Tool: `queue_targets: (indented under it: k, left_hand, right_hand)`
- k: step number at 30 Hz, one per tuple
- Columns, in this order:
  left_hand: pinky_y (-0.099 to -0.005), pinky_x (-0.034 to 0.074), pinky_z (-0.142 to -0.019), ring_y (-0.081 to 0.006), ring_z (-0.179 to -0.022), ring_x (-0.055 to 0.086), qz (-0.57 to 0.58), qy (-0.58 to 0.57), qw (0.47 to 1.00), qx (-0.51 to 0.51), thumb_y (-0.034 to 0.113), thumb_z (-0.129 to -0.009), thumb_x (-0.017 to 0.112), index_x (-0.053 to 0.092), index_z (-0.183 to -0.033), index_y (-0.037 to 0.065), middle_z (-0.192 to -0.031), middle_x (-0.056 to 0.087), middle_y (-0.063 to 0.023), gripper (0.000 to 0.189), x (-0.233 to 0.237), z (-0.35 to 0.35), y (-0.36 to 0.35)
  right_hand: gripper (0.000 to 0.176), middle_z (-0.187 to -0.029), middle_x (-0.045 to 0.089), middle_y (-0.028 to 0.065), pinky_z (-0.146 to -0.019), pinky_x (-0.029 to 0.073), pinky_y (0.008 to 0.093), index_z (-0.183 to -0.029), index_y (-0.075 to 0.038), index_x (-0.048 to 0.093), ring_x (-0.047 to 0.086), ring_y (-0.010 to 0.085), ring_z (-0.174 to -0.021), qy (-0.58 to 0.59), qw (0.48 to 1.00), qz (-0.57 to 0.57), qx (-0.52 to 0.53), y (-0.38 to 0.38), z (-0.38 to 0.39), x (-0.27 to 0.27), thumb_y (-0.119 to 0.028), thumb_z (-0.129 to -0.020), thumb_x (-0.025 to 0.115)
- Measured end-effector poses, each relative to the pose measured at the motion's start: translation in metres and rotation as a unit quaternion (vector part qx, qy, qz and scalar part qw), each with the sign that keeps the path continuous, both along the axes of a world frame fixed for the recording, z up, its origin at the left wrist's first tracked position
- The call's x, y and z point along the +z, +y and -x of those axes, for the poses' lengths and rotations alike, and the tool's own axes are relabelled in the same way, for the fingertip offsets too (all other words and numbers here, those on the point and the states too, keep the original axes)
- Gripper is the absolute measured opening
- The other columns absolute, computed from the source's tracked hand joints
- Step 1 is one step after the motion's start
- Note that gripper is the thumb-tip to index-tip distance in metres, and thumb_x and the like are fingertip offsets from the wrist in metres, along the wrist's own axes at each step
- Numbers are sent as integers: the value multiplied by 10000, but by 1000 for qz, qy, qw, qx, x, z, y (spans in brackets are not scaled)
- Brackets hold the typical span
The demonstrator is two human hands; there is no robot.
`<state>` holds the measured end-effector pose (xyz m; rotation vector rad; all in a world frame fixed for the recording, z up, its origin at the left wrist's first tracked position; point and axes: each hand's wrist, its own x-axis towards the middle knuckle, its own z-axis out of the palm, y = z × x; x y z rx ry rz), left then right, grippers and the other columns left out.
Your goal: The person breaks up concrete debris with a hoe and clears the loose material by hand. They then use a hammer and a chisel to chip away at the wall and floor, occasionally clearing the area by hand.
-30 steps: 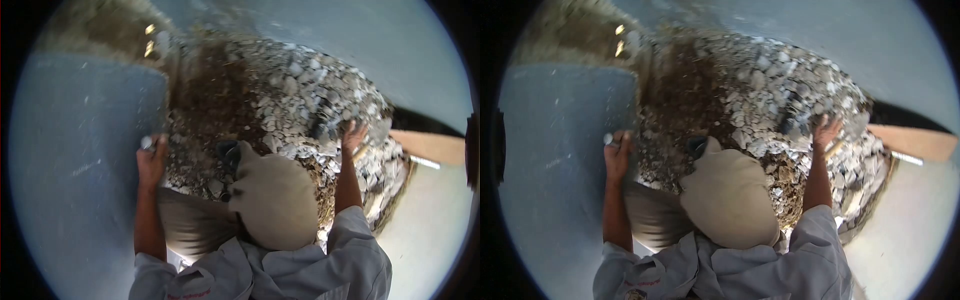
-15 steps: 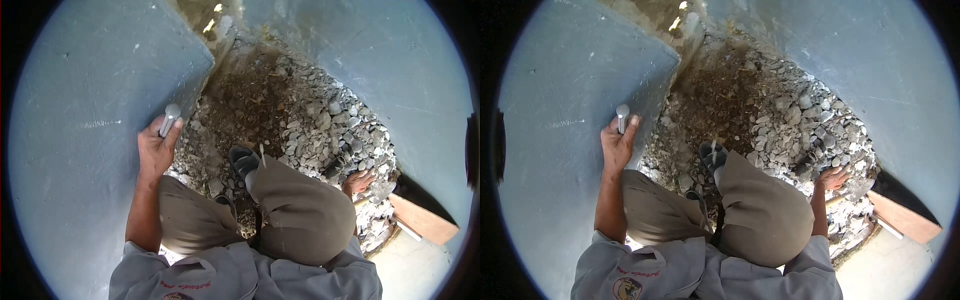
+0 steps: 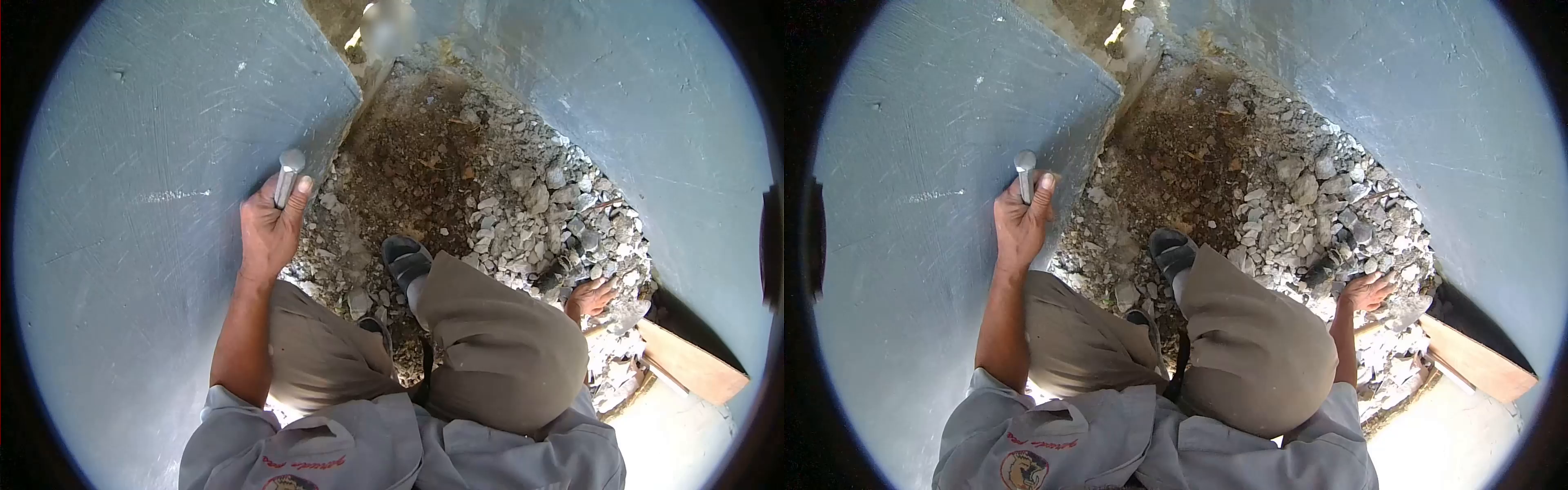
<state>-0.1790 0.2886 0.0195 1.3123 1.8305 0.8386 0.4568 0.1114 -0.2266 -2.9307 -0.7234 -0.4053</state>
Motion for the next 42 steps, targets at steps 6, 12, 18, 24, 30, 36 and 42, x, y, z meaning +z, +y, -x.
queue_targets:
  k: [6,12,18,24,30,36,42]
  left_hand:
    - [-252,397,-558,-74,-608,501,-42,12,999,-21,281,-1023,645,716,-1020,-14,-701,579,1,304,-9,2,0]
    - [-264,401,-547,-72,-594,497,-34,25,999,-25,272,-1026,641,717,-1005,-16,-677,568,8,299,-8,3,1]
    - [-286,421,-553,-92,-602,452,-33,38,999,12,257,-1008,666,695,-969,1,-625,522,-2,261,10,-12,4]
    - [-304,456,-549,-93,-578,499,-55,78,995,21,266,-994,682,703,-1027,-14,-599,535,-46,282,16,-24,5]
    - [-259,415,-447,-75,-515,522,-76,50,992,86,306,-1018,648,708,-1011,0,-673,610,-19,312,79,-33,5]
    - [-274,458,-461,-97,-529,573,-29,102,990,92,330,-1034,613,694,-1100,-33,-722,671,-59,377,191,-21,7]
    - [-282,518,-565,-129,-657,647,-42,196,977,65,333,-1035,605,667,-1182,-38,-807,705,-89,404,165,-20,11]
  right_hand:
    - [670,-1680,204,128,-1176,180,610,-1614,-280,260,221,323,-1536,23,1000,8,15,-7,-9,0,-621,-1037,283]
    - [703,-1664,237,141,-1203,177,574,-1618,-244,251,235,336,-1527,4,997,-24,67,-12,-11,14,-638,-1036,239]
    - [686,-1661,260,127,-1217,134,543,-1611,-267,269,255,280,-1524,-2,999,-4,40,-2,-1,16,-640,-1035,247]
    - [681,-1657,263,138,-1213,135,550,-1607,-285,276,265,298,-1517,-4,999,4,32,-3,-3,17,-649,-1033,234]
    - [662,-1655,256,146,-1200,158,564,-1615,-310,242,299,320,-1493,-3,1000,11,18,1,-3,18,-633,-1038,243]
    - [636,-1665,228,139,-1204,153,588,-1617,-311,228,267,313,-1513,-2,1000,27,6,-1,-6,11,-600,-1051,248]
    - [662,-1664,232,147,-1213,132,587,-1620,-315,221,243,305,-1528,15,1000,25,1,3,-1,17,-632,-1040,220]
